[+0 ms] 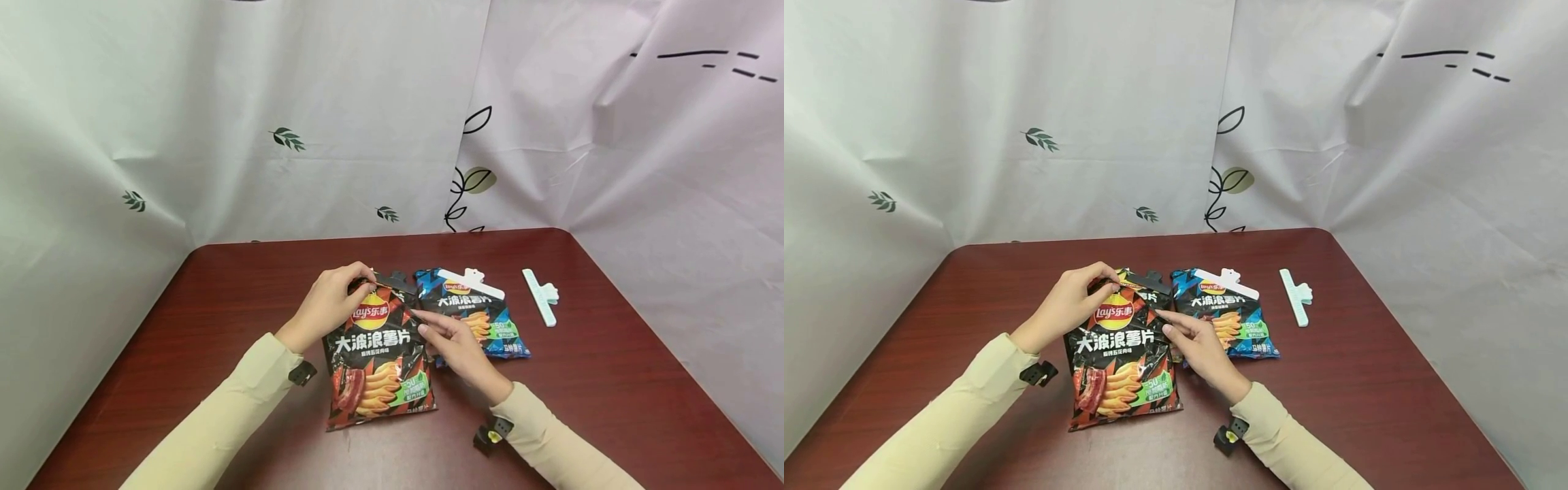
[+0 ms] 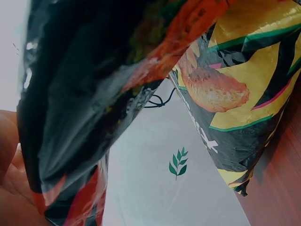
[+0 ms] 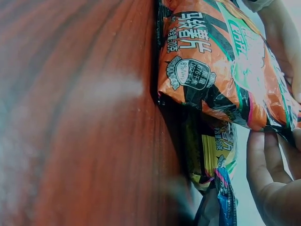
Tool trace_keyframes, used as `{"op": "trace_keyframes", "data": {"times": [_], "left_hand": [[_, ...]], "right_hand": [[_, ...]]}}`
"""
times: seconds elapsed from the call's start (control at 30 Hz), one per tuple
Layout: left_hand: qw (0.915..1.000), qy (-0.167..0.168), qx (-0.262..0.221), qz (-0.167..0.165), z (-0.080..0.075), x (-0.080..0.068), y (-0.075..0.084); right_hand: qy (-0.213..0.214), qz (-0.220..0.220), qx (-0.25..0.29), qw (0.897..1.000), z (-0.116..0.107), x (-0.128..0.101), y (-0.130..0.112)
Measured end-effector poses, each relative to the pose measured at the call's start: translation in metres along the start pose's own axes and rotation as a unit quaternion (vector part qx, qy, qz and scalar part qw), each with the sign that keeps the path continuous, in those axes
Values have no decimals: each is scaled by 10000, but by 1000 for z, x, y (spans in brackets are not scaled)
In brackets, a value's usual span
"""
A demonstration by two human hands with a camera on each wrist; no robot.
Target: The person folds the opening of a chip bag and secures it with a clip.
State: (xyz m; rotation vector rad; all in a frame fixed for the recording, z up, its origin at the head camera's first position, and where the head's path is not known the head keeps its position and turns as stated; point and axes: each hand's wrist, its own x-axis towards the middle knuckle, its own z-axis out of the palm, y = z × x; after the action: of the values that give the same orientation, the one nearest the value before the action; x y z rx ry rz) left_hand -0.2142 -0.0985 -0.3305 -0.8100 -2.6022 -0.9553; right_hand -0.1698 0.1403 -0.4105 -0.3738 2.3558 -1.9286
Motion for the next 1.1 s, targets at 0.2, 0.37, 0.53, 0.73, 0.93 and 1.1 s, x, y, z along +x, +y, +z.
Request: {"op": "trace_keyframes", "data": {"times": [0.2,0.37,0.53,0.73,0.93,1.1], "left_hand": [[9999,26,33,118,0,0,1],[9997,52,40,241,0,-1,1],[9991,151,-29,403,1,-1,0],[9987,196,-37,477,1,-1,0],[9991,147,-64,402,-1,-2,1],[9989,135,-93,428,-1,-3,1]], "right_hand": [[106,27,-166,9998,0,0,0],[95,-6,-75,9999,0,-1,0],[109,-16,84,9999,0,-1,0],[116,-169,152,9997,1,-1,0],[89,-346,131,9993,2,-1,1],[77,-331,149,9993,2,-2,0]]}}
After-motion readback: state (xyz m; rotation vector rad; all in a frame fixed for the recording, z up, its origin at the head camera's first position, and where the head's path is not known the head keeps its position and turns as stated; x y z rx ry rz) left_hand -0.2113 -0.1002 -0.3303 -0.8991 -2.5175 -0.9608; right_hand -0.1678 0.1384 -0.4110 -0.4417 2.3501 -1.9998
